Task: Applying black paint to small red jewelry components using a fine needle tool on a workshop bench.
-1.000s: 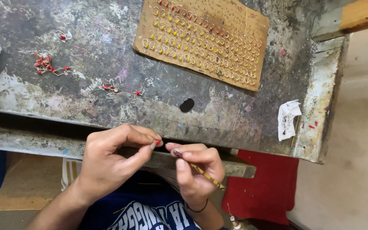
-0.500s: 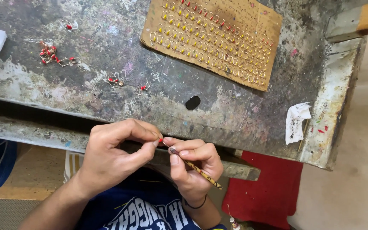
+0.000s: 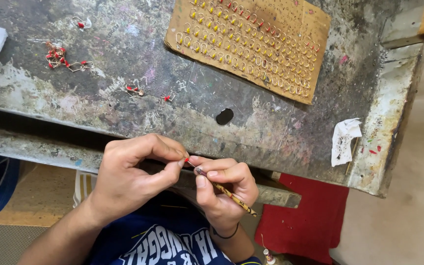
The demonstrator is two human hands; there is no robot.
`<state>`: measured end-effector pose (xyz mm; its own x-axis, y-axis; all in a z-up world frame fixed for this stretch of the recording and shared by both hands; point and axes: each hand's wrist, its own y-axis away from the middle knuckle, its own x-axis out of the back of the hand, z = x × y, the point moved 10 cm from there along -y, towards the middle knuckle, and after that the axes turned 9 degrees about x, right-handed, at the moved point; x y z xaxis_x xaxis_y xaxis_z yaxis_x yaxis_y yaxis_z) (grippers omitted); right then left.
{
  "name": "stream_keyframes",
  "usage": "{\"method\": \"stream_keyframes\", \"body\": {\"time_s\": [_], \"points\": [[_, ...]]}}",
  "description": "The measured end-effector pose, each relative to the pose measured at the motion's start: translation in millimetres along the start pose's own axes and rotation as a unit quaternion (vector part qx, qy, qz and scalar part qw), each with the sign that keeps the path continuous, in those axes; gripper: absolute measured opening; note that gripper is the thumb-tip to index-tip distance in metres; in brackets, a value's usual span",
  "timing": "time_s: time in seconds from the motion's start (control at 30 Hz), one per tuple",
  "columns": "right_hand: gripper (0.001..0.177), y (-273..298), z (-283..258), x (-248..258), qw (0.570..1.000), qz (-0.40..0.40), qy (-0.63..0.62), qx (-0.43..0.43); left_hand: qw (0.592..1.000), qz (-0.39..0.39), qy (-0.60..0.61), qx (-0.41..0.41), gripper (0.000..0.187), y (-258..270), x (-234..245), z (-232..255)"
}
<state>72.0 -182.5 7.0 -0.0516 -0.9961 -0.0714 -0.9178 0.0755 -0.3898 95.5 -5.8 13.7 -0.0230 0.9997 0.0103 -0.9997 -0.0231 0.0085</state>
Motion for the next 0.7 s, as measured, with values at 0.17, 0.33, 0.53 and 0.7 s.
{"method": "stream_keyframes", "body": {"time_s": [0.17, 0.33, 0.53, 0.7], "points": [[0.02, 0.5, 1.0, 0.3, 1.0, -0.003, 0.004, -0.003, 1.0, -0.003, 0.003, 0.001, 0.01, -0.4, -0.2, 0.6], [0.02, 1.4, 1.3, 0.2, 1.0, -0.001, -0.012, 0.002, 1.0, 0.0, 0.004, 0.004, 0.01, -0.5, 0.1, 1.0], [0.019, 0.4, 0.3, -0.3, 1.0, -0.014, 0.006, 0.0, 1.0, 0.001, 0.0, 0.002, 0.01, -0.9, 0.4, 1.3], [0.019, -0.8, -0.9, -0.8, 1.0, -0.016, 0.013, 0.005, 1.0, 0.0, -0.005, 0.0, 0.01, -0.8, 0.6, 1.5]]}}
